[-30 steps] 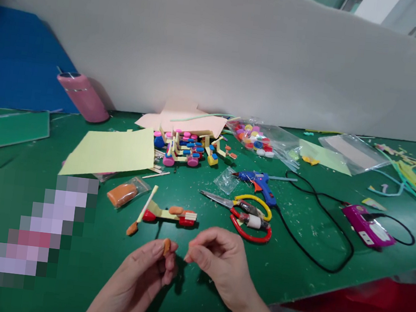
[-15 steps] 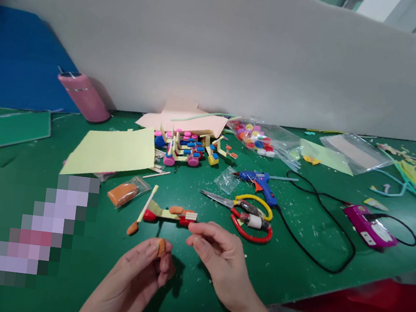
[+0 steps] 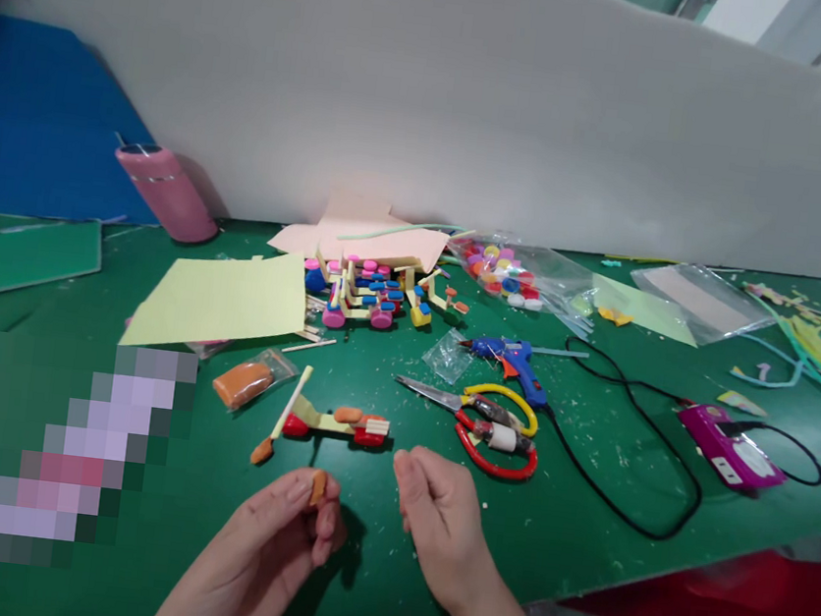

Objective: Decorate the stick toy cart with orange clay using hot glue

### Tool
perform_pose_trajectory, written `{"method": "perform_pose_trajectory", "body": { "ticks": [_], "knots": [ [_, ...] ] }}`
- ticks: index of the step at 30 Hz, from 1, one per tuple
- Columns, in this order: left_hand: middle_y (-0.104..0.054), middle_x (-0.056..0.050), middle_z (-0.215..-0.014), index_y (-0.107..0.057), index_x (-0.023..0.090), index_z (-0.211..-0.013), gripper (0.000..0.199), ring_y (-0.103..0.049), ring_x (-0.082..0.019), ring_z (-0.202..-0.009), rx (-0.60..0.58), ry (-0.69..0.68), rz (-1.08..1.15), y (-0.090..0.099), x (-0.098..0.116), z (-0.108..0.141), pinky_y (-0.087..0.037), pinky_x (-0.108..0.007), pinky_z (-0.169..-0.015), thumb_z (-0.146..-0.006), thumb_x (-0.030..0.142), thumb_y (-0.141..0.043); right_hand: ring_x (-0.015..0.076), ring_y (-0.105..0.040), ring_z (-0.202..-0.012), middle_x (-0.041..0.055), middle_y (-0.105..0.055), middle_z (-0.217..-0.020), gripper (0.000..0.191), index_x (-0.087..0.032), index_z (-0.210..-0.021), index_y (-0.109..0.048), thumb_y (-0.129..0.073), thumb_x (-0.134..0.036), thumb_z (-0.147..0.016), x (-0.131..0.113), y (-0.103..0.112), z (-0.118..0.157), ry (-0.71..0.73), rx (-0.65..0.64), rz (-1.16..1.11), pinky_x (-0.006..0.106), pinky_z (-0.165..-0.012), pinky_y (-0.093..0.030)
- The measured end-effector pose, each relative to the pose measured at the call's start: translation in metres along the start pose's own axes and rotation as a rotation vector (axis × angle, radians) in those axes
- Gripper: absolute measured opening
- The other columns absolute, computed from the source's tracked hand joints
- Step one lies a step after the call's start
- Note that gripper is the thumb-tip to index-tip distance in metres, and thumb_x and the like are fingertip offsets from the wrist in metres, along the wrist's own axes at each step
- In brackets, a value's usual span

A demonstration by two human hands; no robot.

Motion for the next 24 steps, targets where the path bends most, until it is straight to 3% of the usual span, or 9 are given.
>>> {"method": "perform_pose_trajectory", "body": {
  "ticks": [2,4,6,8,11,14,17,20,24],
  "knots": [
    [-0.055,-0.001,-0.059,-0.064,0.013,-0.069,0.018,-0.047,-0.011,-0.057,-0.001,-0.026,-0.010,0.000,0.002,0.000,-0.038,-0.021,-0.054,-0.073,0.031,-0.061,0.0111,-0.045,-0.057,-0.0010,-0.048,-0.061,0.031,-0.019,-0.064,-0.047,-0.039,-0.034,-0.090,-0.004,0.001,0.000,0.029,-0.041,0.104,0.023,-0.054,-0.035],
    [-0.055,-0.001,-0.059,-0.064,0.013,-0.069,0.018,-0.048,-0.012,-0.057,0.003,-0.058,-0.009,0.000,0.005,0.000,-0.039,-0.022,-0.055,-0.073,0.030,-0.061,0.0130,-0.051,-0.069,0.0016,-0.056,-0.079,0.013,-0.020,-0.089,-0.053,-0.045,-0.029,-0.087,-0.006,0.002,-0.001,0.053,-0.048,0.140,0.024,-0.063,-0.040],
    [-0.056,-0.002,-0.059,-0.065,0.014,-0.070,0.018,-0.048,-0.012,-0.058,0.006,-0.072,0.005,0.001,0.008,0.000,-0.039,-0.023,-0.056,-0.074,0.030,-0.060,0.0140,-0.054,-0.074,0.0022,-0.059,-0.086,0.017,-0.021,-0.100,-0.053,-0.050,-0.028,-0.085,-0.006,0.003,-0.001,0.062,-0.049,0.150,0.024,-0.066,-0.041],
    [-0.056,-0.002,-0.059,-0.065,0.014,-0.069,0.018,-0.049,-0.012,-0.058,0.011,-0.072,0.020,0.001,0.009,0.000,-0.040,-0.023,-0.056,-0.074,0.030,-0.060,0.0124,-0.053,-0.063,-0.0001,-0.057,-0.069,0.015,-0.019,-0.082,-0.057,-0.047,-0.030,-0.086,-0.005,0.002,-0.001,0.050,-0.059,0.168,0.023,-0.058,-0.040],
    [-0.057,-0.002,-0.059,-0.066,0.013,-0.068,0.018,-0.049,-0.011,-0.057,0.021,-0.068,0.038,0.002,0.008,-0.001,-0.040,-0.022,-0.055,-0.074,0.029,-0.060,0.0097,-0.042,-0.048,-0.0035,-0.042,-0.050,0.037,-0.019,-0.055,-0.044,-0.039,-0.031,-0.090,-0.005,0.001,-0.001,0.046,-0.033,0.173,0.022,-0.047,-0.034],
    [-0.058,-0.002,-0.059,-0.067,0.013,-0.069,0.019,-0.050,-0.011,-0.057,0.006,-0.059,0.036,0.000,0.006,-0.002,-0.041,-0.022,-0.054,-0.074,0.030,-0.061,0.0132,-0.053,-0.070,0.0009,-0.056,-0.075,0.010,-0.019,-0.080,-0.054,-0.050,-0.027,-0.085,-0.013,-0.004,0.000,0.112,-0.012,0.103,0.023,-0.064,-0.044],
    [-0.060,-0.002,-0.062,-0.069,0.012,-0.071,0.017,-0.050,-0.010,-0.057,-0.007,-0.043,0.025,-0.001,0.002,-0.004,-0.042,-0.021,-0.057,-0.070,0.029,-0.065,0.0197,-0.048,-0.106,0.0060,-0.051,-0.116,0.040,-0.024,-0.115,-0.048,-0.061,-0.025,-0.077,-0.023,-0.014,-0.001,0.193,-0.067,0.060,0.031,-0.091,-0.040],
    [-0.061,-0.002,-0.063,-0.070,0.013,-0.071,0.016,-0.050,-0.009,-0.059,0.002,-0.021,0.038,0.000,0.000,-0.005,-0.043,-0.020,-0.059,-0.065,0.027,-0.071,0.0222,-0.044,-0.115,0.0064,-0.046,-0.123,0.043,-0.026,-0.116,-0.053,-0.065,-0.028,-0.074,-0.026,-0.020,-0.002,0.225,-0.100,0.065,0.034,-0.098,-0.036],
    [-0.063,-0.004,-0.064,-0.071,0.012,-0.070,0.017,-0.051,-0.011,-0.059,-0.026,-0.006,0.028,-0.001,-0.002,-0.005,-0.043,-0.022,-0.059,-0.064,0.029,-0.071,0.0220,-0.046,-0.113,0.0064,-0.047,-0.119,0.032,-0.026,-0.105,-0.062,-0.067,-0.024,-0.073,-0.023,-0.021,-0.004,0.236,-0.098,0.048,0.033,-0.095,-0.040]
  ]
}}
Point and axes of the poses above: each hand's wrist, its own z-axis away from the middle knuckle, its own y-axis out of the back of the hand, x = y × z, the point moved 4 cm from there along -z, towards the middle knuckle
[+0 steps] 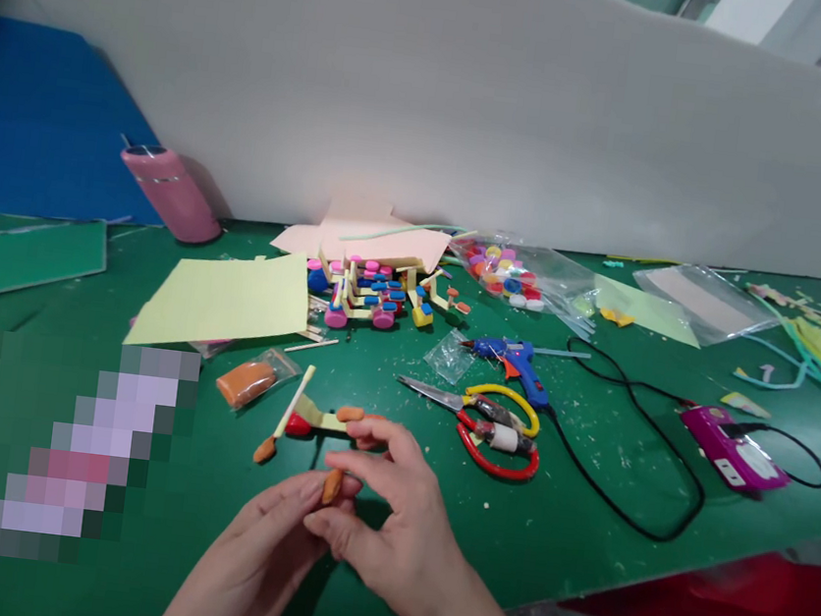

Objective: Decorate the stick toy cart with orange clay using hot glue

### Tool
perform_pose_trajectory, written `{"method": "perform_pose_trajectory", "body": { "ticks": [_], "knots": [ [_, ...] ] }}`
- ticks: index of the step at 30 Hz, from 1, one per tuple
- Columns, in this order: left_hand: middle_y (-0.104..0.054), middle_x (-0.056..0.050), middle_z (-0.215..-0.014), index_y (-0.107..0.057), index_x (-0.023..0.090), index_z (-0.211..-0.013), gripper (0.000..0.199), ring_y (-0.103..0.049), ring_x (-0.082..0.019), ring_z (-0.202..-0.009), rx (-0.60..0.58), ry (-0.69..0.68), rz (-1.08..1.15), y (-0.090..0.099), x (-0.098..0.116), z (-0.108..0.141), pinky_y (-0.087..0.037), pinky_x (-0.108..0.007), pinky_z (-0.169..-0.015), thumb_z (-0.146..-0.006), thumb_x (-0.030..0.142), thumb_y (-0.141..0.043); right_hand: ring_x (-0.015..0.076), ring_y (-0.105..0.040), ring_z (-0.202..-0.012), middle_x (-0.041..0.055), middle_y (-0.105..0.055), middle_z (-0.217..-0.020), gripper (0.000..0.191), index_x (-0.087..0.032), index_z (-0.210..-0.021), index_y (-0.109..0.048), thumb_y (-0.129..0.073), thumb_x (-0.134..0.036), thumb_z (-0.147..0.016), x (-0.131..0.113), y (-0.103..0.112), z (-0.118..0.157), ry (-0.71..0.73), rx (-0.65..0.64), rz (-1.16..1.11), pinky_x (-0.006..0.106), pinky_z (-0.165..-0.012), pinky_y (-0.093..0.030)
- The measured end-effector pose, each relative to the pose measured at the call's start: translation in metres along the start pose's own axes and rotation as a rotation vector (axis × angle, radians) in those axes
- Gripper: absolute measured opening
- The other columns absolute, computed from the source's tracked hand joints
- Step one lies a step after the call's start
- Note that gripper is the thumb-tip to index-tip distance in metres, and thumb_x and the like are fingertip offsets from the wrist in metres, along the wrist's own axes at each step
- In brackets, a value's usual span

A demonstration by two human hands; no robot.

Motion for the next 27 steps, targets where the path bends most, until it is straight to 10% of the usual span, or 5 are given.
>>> {"method": "perform_pose_trajectory", "body": {
  "ticks": [4,11,27],
  "knots": [
    [-0.062,-0.005,-0.062,-0.069,0.011,-0.067,0.026,-0.052,-0.013,-0.057,-0.060,-0.026,-0.078,-0.002,-0.001,0.002,-0.043,-0.026,-0.058,-0.074,0.035,-0.060,0.0204,-0.049,-0.110,0.0060,-0.049,-0.115,0.025,-0.026,-0.100,-0.064,-0.064,-0.022,-0.076,0.001,0.003,0.000,0.010,0.029,-0.059,0.031,-0.091,-0.043],
    [-0.062,0.001,-0.069,-0.066,0.019,-0.075,0.016,-0.054,-0.012,-0.065,0.217,-0.325,-0.394,0.008,0.019,0.014,-0.043,-0.021,-0.061,-0.062,0.026,-0.072,0.0190,-0.050,-0.106,0.0067,-0.050,-0.113,0.027,-0.024,-0.103,-0.063,-0.063,-0.025,-0.077,0.001,0.010,0.000,0.108,0.044,0.079,0.030,-0.090,-0.043],
    [-0.042,0.005,-0.057,-0.048,0.018,-0.061,0.022,-0.034,-0.008,-0.053,-0.227,-0.151,-0.795,-0.004,0.031,0.012,-0.027,-0.021,-0.048,-0.074,0.032,-0.059,0.0191,-0.048,-0.109,0.0065,-0.048,-0.116,0.027,-0.023,-0.102,-0.065,-0.065,-0.030,-0.075,0.000,0.011,-0.004,0.158,-0.106,-0.019,0.030,-0.092,-0.041]
  ]
}}
Point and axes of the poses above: each hand's wrist, its own z-axis away from the middle knuckle, its own y-axis out of the back of the hand, x = y × z, the point moved 4 cm from there along -z, towards the middle knuckle
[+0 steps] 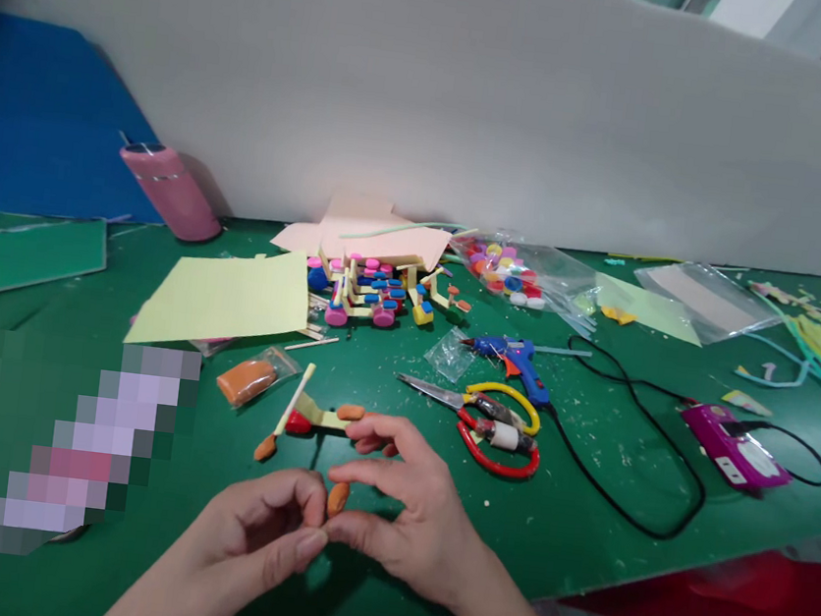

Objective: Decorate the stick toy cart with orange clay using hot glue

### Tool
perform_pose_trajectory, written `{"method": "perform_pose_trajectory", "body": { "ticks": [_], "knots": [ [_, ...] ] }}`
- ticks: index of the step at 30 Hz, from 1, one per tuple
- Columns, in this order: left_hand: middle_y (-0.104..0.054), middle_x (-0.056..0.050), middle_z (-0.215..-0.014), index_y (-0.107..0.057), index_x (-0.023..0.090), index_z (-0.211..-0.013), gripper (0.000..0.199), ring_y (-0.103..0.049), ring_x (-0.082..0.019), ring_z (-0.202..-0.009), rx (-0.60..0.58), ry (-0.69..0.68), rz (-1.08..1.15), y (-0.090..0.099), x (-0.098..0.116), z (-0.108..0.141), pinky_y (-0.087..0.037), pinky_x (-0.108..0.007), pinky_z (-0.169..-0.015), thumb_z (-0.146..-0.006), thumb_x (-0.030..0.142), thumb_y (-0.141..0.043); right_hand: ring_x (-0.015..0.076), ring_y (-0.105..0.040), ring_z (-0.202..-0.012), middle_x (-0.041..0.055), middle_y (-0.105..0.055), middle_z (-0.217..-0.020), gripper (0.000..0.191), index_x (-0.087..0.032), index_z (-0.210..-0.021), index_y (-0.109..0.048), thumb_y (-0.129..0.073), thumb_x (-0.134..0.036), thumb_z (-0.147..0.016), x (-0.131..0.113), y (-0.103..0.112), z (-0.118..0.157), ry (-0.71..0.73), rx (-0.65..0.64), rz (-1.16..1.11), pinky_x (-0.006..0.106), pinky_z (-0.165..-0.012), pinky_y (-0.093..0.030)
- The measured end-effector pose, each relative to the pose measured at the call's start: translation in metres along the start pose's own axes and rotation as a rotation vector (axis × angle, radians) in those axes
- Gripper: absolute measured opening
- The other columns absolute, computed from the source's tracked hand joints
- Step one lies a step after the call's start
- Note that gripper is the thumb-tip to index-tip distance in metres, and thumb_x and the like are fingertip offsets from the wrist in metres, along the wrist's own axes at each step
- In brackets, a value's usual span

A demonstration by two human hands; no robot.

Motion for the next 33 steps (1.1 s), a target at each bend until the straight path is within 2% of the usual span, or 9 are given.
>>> {"method": "perform_pose_trajectory", "body": {
  "ticks": [4,7,11,15,20,24,27,30,33],
  "knots": [
    [-0.040,0.005,-0.056,-0.047,0.018,-0.063,0.025,-0.032,-0.008,-0.051,-0.094,-0.001,0.134,-0.003,-0.003,0.003,-0.024,-0.021,-0.046,-0.073,0.035,-0.060,0.0183,-0.051,-0.101,0.0054,-0.051,-0.113,0.026,-0.025,-0.096,-0.067,-0.068,-0.035,-0.072,0.002,-0.006,0.000,-0.102,-0.003,-0.215,0.031,-0.088,-0.043],
    [-0.040,0.006,-0.054,-0.047,0.017,-0.062,0.027,-0.031,-0.007,-0.049,-0.129,0.011,0.310,-0.007,-0.010,0.005,-0.022,-0.021,-0.045,-0.070,0.035,-0.065,0.0195,-0.052,-0.100,0.0057,-0.054,-0.109,0.026,-0.025,-0.092,-0.069,-0.070,-0.037,-0.069,0.005,-0.011,0.000,-0.170,0.012,-0.291,0.035,-0.090,-0.041],
    [-0.044,0.005,-0.052,-0.049,0.017,-0.060,0.029,-0.034,-0.007,-0.047,-0.035,0.025,0.568,-0.008,-0.014,0.003,-0.023,-0.021,-0.046,-0.065,0.036,-0.070,0.0220,-0.050,-0.106,0.0061,-0.057,-0.107,0.025,-0.026,-0.090,-0.070,-0.070,-0.038,-0.068,0.011,-0.012,-0.001,-0.203,0.049,-0.408,0.039,-0.095,-0.036],
    [-0.052,0.003,-0.055,-0.053,0.016,-0.061,0.021,-0.037,-0.007,-0.048,0.081,0.019,0.674,-0.001,-0.016,-0.001,-0.026,-0.020,-0.049,-0.072,0.029,-0.064,0.0230,-0.048,-0.109,0.0062,-0.057,-0.105,0.021,-0.027,-0.088,-0.071,-0.070,-0.037,-0.069,0.018,-0.009,-0.002,-0.237,0.130,-0.546,0.038,-0.093,-0.038],
    [-0.054,0.001,-0.057,-0.058,0.014,-0.062,0.019,-0.038,-0.006,-0.050,0.229,0.065,0.669,0.007,-0.025,-0.003,-0.029,-0.019,-0.049,-0.077,0.024,-0.059,0.0215,-0.050,-0.108,0.0059,-0.056,-0.105,0.018,-0.026,-0.087,-0.071,-0.068,-0.035,-0.072,0.024,-0.008,0.001,-0.307,0.150,-0.593,0.033,-0.088,-0.042],
    [-0.055,0.000,-0.053,-0.063,0.013,-0.069,0.019,-0.044,-0.008,-0.051,0.342,0.101,0.690,0.008,-0.030,-0.002,-0.033,-0.019,-0.049,-0.075,0.030,-0.060,0.0203,-0.050,-0.108,0.0058,-0.057,-0.105,0.017,-0.025,-0.088,-0.070,-0.066,-0.035,-0.074,0.027,-0.004,0.003,-0.322,0.182,-0.583,0.030,-0.086,-0.043],
    [-0.053,0.001,-0.051,-0.059,0.014,-0.065,0.022,-0.043,-0.009,-0.050,0.369,0.081,0.669,0.008,-0.029,-0.002,-0.033,-0.020,-0.048,-0.070,0.035,-0.064,0.0198,-0.052,-0.104,0.0063,-0.058,-0.105,0.018,-0.025,-0.087,-0.070,-0.066,-0.035,-0.074,0.030,-0.001,0.005,-0.333,0.209,-0.544,0.028,-0.082,-0.046],
    [-0.047,0.005,-0.049,-0.052,0.016,-0.059,0.024,-0.039,-0.007,-0.048,0.381,0.044,0.493,0.007,-0.025,-0.002,-0.029,-0.019,-0.047,-0.066,0.031,-0.069,0.0198,-0.053,-0.101,0.0073,-0.059,-0.104,0.017,-0.024,-0.089,-0.070,-0.065,-0.034,-0.075,0.031,0.002,0.007,-0.318,0.228,-0.505,0.027,-0.075,-0.048],
    [-0.043,0.006,-0.047,-0.048,0.018,-0.057,0.027,-0.037,-0.008,-0.047,0.388,0.014,0.184,0.008,-0.023,0.000,-0.028,-0.021,-0.047,-0.072,0.034,-0.063,0.0190,-0.054,-0.100,0.0069,-0.059,-0.103,0.016,-0.025,-0.090,-0.069,-0.065,-0.031,-0.076,0.031,0.002,0.007,-0.297,0.232,-0.495,0.026,-0.073,-0.048]
  ]
}}
Point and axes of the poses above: each hand's wrist, its own z-axis away from the middle knuckle, its own y-axis out of the back of the hand, x = y × z, the point moved 4 cm from there along -z, towards the middle knuckle
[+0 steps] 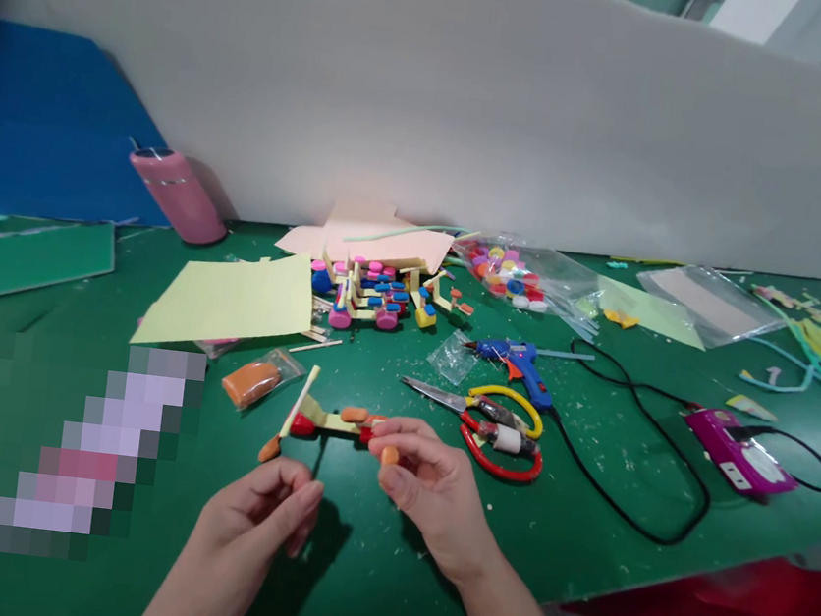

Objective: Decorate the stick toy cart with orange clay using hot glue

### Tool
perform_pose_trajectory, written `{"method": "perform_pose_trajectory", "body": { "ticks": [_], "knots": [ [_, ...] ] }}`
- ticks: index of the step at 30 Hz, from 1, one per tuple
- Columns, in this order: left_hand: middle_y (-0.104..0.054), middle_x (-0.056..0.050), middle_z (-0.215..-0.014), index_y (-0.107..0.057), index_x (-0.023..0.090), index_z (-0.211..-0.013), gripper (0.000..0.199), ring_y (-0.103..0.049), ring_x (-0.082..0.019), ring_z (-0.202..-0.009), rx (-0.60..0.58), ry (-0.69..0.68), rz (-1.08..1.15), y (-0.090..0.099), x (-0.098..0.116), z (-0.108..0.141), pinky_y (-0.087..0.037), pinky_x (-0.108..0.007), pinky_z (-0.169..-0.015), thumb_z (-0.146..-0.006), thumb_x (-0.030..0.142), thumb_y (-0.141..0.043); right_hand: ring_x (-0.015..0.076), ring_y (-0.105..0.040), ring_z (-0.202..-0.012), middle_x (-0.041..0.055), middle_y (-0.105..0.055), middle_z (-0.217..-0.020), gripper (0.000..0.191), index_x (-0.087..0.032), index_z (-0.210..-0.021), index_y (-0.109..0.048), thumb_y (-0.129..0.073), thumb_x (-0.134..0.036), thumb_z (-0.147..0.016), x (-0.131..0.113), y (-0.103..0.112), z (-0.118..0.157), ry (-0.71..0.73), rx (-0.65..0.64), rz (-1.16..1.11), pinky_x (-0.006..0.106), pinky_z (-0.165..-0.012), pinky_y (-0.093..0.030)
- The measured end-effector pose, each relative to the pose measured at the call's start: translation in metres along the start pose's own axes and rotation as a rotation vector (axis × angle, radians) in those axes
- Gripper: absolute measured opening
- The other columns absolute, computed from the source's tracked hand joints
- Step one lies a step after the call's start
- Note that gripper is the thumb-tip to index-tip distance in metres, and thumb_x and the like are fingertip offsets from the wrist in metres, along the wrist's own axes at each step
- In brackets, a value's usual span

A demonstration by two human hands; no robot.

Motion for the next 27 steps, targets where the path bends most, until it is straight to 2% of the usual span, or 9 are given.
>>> {"method": "perform_pose_trajectory", "body": {
  "ticks": [4,8,10,12,13,15,19,24,27],
  "knots": [
    [-0.036,0.005,-0.050,-0.041,0.021,-0.054,0.035,-0.031,-0.010,-0.047,0.040,-0.142,-0.186,0.003,0.003,0.004,-0.026,-0.023,-0.046,-0.080,0.043,-0.049,0.0182,-0.055,-0.097,0.0066,-0.059,-0.103,0.016,-0.025,-0.090,-0.069,-0.062,-0.032,-0.078,-0.002,0.000,0.000,0.010,0.004,0.010,0.029,-0.080,-0.047],
    [-0.030,0.005,-0.049,-0.038,0.021,-0.046,0.038,-0.030,-0.012,-0.048,-0.017,-0.237,-0.379,0.000,0.007,0.004,-0.026,-0.025,-0.049,-0.078,0.036,-0.053,0.0185,-0.055,-0.099,0.0067,-0.059,-0.102,0.016,-0.025,-0.091,-0.069,-0.061,-0.031,-0.079,-0.006,0.000,0.000,0.029,0.002,0.043,0.030,-0.083,-0.047],
    [-0.037,0.002,-0.049,-0.044,0.021,-0.044,0.036,-0.037,-0.014,-0.052,-0.047,-0.306,-0.452,-0.003,0.011,0.004,-0.030,-0.025,-0.054,-0.077,0.031,-0.055,0.0203,-0.053,-0.102,0.0080,-0.059,-0.102,0.018,-0.024,-0.092,-0.068,-0.061,-0.032,-0.078,-0.009,-0.001,0.000,0.055,-0.014,0.089,0.032,-0.083,-0.047],
    [-0.054,-0.003,-0.064,-0.059,0.021,-0.058,0.017,-0.047,-0.017,-0.063,-0.021,-0.342,-0.447,-0.004,0.015,0.004,-0.035,-0.026,-0.063,-0.074,0.026,-0.058,0.0214,-0.052,-0.104,0.0088,-0.057,-0.104,0.021,-0.023,-0.096,-0.067,-0.060,-0.033,-0.079,-0.012,-0.003,0.001,0.094,-0.038,0.152,0.034,-0.086,-0.046],
    [-0.059,-0.005,-0.075,-0.064,0.021,-0.069,0.006,-0.051,-0.019,-0.070,-0.004,-0.334,-0.421,-0.005,0.016,0.004,-0.037,-0.027,-0.067,-0.072,0.025,-0.060,0.0214,-0.052,-0.105,0.0089,-0.056,-0.106,0.022,-0.023,-0.098,-0.066,-0.059,-0.033,-0.079,-0.014,-0.004,0.002,0.115,-0.050,0.190,0.035,-0.088,-0.045],
    [-0.063,-0.006,-0.079,-0.066,0.021,-0.073,0.006,-0.053,-0.019,-0.070,0.018,-0.276,-0.352,-0.004,0.018,0.002,-0.038,-0.026,-0.066,-0.069,0.024,-0.064,0.0212,-0.051,-0.106,0.0084,-0.054,-0.109,0.024,-0.024,-0.102,-0.064,-0.057,-0.032,-0.081,-0.018,-0.006,0.004,0.153,-0.074,0.280,0.036,-0.091,-0.043],
    [-0.050,0.000,-0.046,-0.052,0.018,-0.040,0.040,-0.044,-0.014,-0.050,0.034,-0.072,-0.111,-0.007,0.017,0.000,-0.036,-0.025,-0.054,-0.075,0.036,-0.057,0.0214,-0.050,-0.107,0.0080,-0.050,-0.115,0.026,-0.025,-0.107,-0.061,-0.054,-0.031,-0.083,-0.026,-0.012,0.007,0.240,-0.120,0.452,0.035,-0.091,-0.043],
    [-0.061,-0.002,-0.063,-0.067,0.015,-0.064,0.024,-0.051,-0.015,-0.066,-0.172,0.087,0.305,-0.027,0.011,-0.003,-0.039,-0.026,-0.066,-0.074,0.036,-0.060,0.0217,-0.047,-0.109,0.0078,-0.045,-0.120,0.031,-0.026,-0.113,-0.057,-0.055,-0.027,-0.082,-0.030,-0.017,0.009,0.373,-0.158,0.692,0.036,-0.092,-0.042],
    [-0.063,-0.002,-0.062,-0.068,0.013,-0.063,0.019,-0.051,-0.012,-0.064,-0.238,0.146,0.442,-0.034,0.008,-0.004,-0.039,-0.023,-0.064,-0.068,0.032,-0.068,0.0217,-0.044,-0.111,0.0074,-0.043,-0.122,0.036,-0.026,-0.117,-0.054,-0.057,-0.026,-0.081,-0.030,-0.019,0.009,0.399,-0.176,0.766,0.036,-0.093,-0.040]
  ]
}}
Point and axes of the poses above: each hand's wrist, its own z-axis away from the middle knuckle, its own y-axis out of the back of the hand, x = y × z, the point moved 4 cm from there along -z, towards the middle knuckle
